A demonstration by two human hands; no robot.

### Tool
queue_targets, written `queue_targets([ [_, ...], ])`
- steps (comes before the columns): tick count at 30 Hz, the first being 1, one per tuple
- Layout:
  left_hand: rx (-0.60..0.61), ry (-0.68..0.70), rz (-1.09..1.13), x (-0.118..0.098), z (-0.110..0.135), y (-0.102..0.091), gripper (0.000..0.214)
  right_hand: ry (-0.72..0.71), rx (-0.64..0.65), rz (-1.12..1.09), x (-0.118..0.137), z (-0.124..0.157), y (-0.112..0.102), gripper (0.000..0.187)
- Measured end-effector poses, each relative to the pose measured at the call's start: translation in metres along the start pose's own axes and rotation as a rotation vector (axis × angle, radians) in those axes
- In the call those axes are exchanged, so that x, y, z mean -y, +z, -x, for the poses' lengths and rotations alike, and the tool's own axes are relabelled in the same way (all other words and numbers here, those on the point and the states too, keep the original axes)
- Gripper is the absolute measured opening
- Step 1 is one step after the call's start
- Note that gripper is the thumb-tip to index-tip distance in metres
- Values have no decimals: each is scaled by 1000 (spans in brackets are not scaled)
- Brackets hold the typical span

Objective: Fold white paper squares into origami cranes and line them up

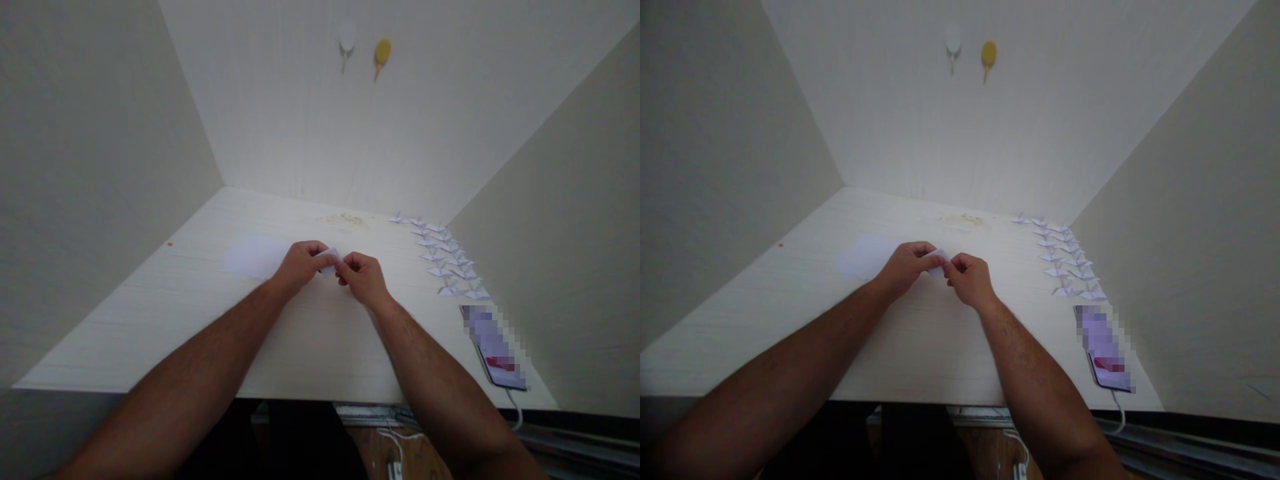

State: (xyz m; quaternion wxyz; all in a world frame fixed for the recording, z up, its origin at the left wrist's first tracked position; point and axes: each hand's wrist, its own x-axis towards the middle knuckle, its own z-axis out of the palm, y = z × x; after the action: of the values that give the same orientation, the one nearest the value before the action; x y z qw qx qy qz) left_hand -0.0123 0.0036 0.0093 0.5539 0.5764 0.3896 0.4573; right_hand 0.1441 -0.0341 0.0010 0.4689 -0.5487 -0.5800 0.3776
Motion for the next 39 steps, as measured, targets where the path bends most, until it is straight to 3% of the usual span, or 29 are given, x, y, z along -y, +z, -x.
queue_targets([
  [7, -88, -3, 145, 5, -1, 6, 19, -2, 0, 22, 1, 2, 2, 27],
  [19, -231, 64, -72, 6, 1, 10, 18, -37, 0, 104, -3, 2, 4, 25],
  [26, -158, -34, 25, 3, -4, 2, 22, -6, -91, -8, -3, -2, -3, 25],
  [33, -191, -22, -98, -2, -4, -3, 24, 38, -84, -102, 0, -5, -2, 26],
  [39, 5, -50, -105, 1, -3, -4, 24, 30, -149, -146, 2, -6, -6, 25],
])
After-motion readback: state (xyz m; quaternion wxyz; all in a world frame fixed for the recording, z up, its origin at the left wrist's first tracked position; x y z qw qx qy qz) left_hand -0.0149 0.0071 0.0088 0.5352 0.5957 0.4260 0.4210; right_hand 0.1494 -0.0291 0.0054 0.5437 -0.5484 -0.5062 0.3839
